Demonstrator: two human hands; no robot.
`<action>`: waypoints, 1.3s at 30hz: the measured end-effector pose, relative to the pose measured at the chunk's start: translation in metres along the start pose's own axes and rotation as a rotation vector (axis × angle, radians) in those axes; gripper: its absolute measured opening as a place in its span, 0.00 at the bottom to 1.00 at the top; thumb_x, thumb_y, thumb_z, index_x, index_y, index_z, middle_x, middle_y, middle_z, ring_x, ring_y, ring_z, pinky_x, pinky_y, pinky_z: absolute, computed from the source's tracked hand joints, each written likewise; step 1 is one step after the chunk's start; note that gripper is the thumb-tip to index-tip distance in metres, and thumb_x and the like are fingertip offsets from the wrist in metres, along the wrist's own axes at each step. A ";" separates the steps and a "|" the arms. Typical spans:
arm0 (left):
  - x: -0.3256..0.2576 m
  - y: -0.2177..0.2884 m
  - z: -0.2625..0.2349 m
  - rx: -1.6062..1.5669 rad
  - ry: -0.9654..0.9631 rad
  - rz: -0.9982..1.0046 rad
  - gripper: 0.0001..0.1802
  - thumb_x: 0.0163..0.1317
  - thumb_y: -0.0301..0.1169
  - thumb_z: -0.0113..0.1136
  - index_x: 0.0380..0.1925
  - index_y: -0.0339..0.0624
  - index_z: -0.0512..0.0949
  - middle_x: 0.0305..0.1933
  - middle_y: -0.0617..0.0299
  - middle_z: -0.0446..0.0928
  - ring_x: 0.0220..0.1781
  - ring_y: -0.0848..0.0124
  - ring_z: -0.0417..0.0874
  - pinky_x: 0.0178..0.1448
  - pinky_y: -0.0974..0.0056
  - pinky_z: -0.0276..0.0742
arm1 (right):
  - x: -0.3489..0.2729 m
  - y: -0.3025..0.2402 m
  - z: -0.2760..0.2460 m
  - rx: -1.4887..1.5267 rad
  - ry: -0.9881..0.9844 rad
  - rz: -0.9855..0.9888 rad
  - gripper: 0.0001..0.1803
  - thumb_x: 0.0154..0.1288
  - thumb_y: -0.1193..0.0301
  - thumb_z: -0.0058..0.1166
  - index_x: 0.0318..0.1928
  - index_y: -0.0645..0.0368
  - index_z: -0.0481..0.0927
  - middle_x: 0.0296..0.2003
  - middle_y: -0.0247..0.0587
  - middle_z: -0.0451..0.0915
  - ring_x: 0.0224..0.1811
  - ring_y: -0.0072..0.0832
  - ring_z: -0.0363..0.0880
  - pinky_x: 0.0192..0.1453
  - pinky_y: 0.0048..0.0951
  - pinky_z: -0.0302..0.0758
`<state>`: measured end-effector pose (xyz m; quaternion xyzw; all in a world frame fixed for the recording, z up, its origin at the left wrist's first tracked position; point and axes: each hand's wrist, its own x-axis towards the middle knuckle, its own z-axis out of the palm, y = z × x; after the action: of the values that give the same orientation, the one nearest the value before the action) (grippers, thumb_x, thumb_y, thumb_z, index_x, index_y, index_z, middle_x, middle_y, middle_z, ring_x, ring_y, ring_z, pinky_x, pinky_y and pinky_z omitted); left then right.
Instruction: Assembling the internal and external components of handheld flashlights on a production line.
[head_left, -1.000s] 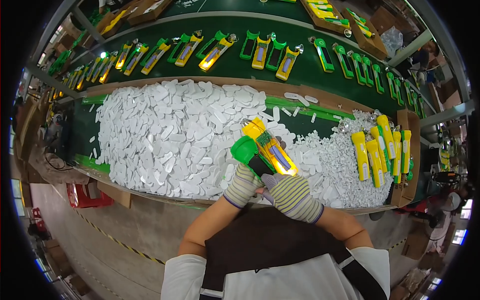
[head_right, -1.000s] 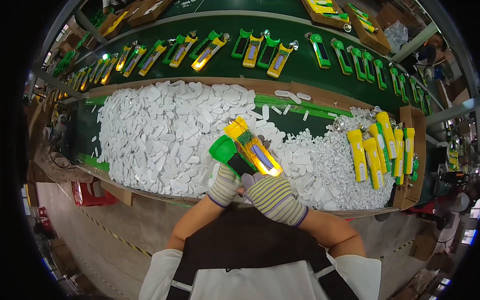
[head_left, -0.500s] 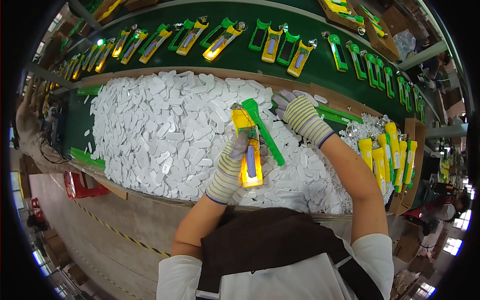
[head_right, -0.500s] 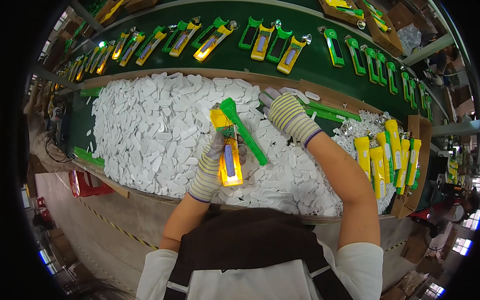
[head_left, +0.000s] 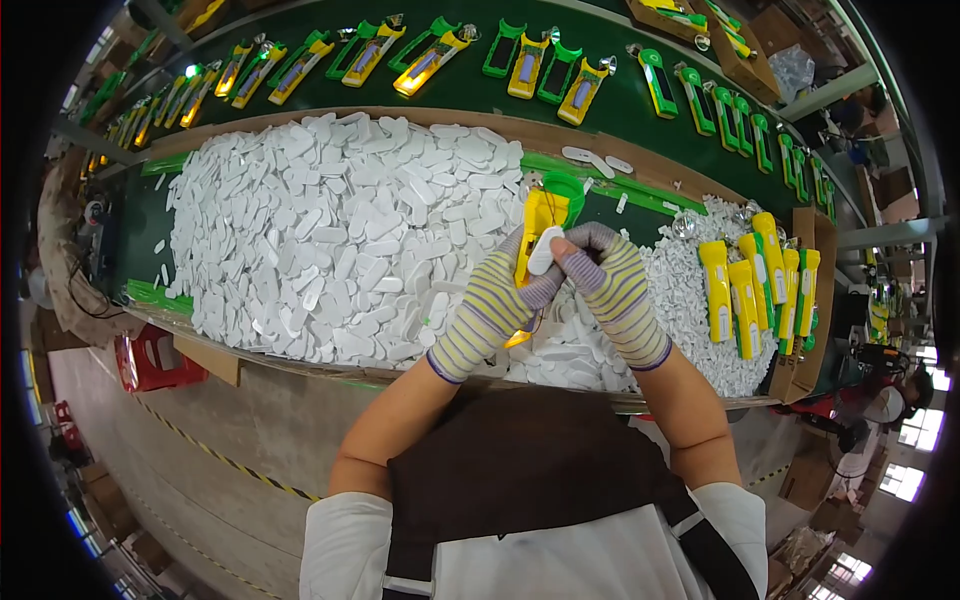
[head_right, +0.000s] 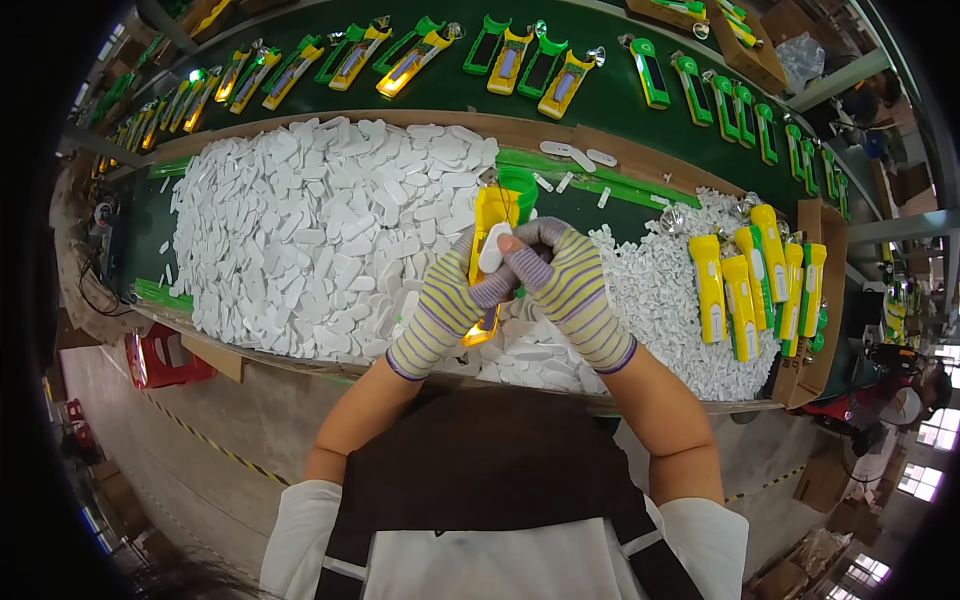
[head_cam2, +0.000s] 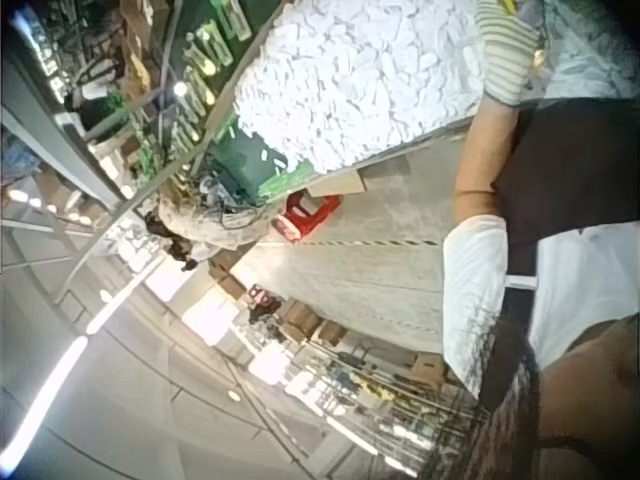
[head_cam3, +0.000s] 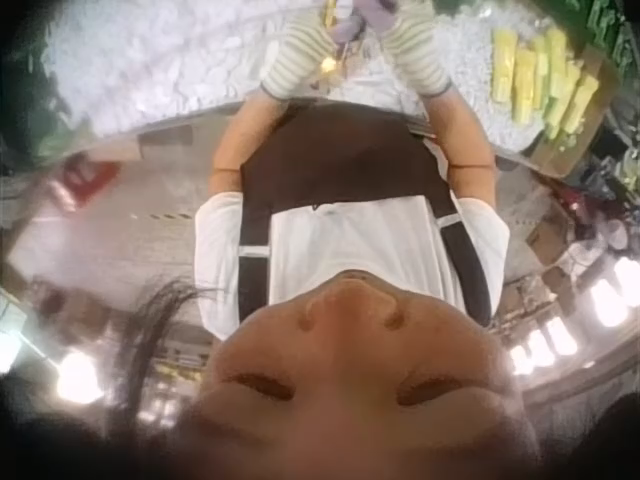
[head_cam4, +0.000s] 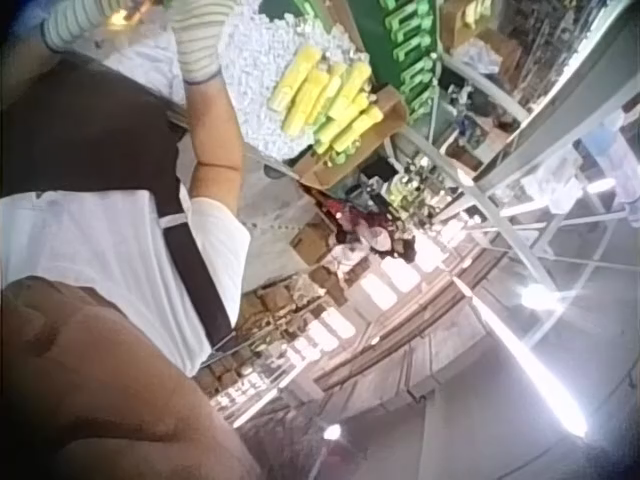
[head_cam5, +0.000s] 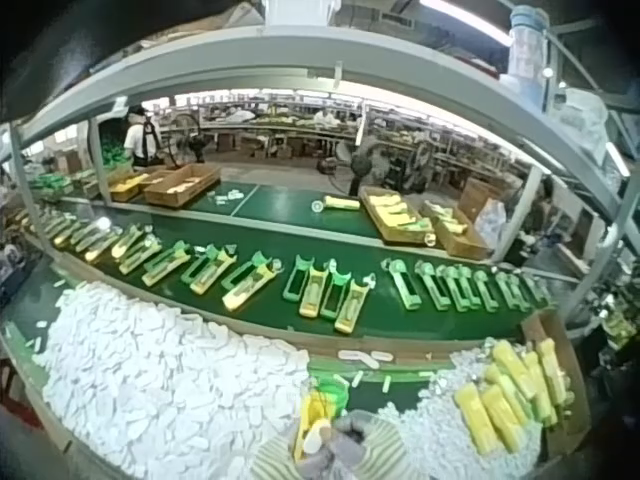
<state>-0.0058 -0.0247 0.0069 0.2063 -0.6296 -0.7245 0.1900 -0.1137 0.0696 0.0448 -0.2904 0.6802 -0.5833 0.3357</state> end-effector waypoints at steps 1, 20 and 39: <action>-0.002 -0.001 0.001 0.224 0.037 0.151 0.23 0.55 0.35 0.60 0.49 0.38 0.70 0.33 0.56 0.78 0.32 0.63 0.79 0.37 0.64 0.75 | -0.003 0.001 0.001 -0.105 -0.036 0.002 0.14 0.60 0.64 0.58 0.31 0.65 0.77 0.22 0.35 0.78 0.22 0.17 0.75 0.26 0.18 0.70; 0.006 -0.024 0.003 -0.761 -0.006 -0.082 0.28 0.59 0.54 0.56 0.47 0.42 0.69 0.36 0.62 0.76 0.32 0.75 0.79 0.35 0.70 0.79 | -0.047 0.054 -0.013 -0.195 0.048 -0.275 0.25 0.55 0.72 0.61 0.53 0.64 0.67 0.47 0.46 0.75 0.48 0.28 0.76 0.52 0.25 0.72; -0.006 0.006 0.047 -0.489 -0.110 -0.171 0.22 0.54 0.24 0.61 0.47 0.44 0.64 0.38 0.64 0.68 0.35 0.75 0.77 0.36 0.71 0.80 | -0.003 -0.013 -0.072 -0.625 0.260 -0.812 0.18 0.67 0.57 0.43 0.40 0.56 0.80 0.43 0.46 0.77 0.47 0.41 0.74 0.52 0.38 0.70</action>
<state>-0.0261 0.0166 0.0189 0.1669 -0.4255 -0.8787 0.1379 -0.1693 0.1134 0.0649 -0.5420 0.6904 -0.4671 -0.1070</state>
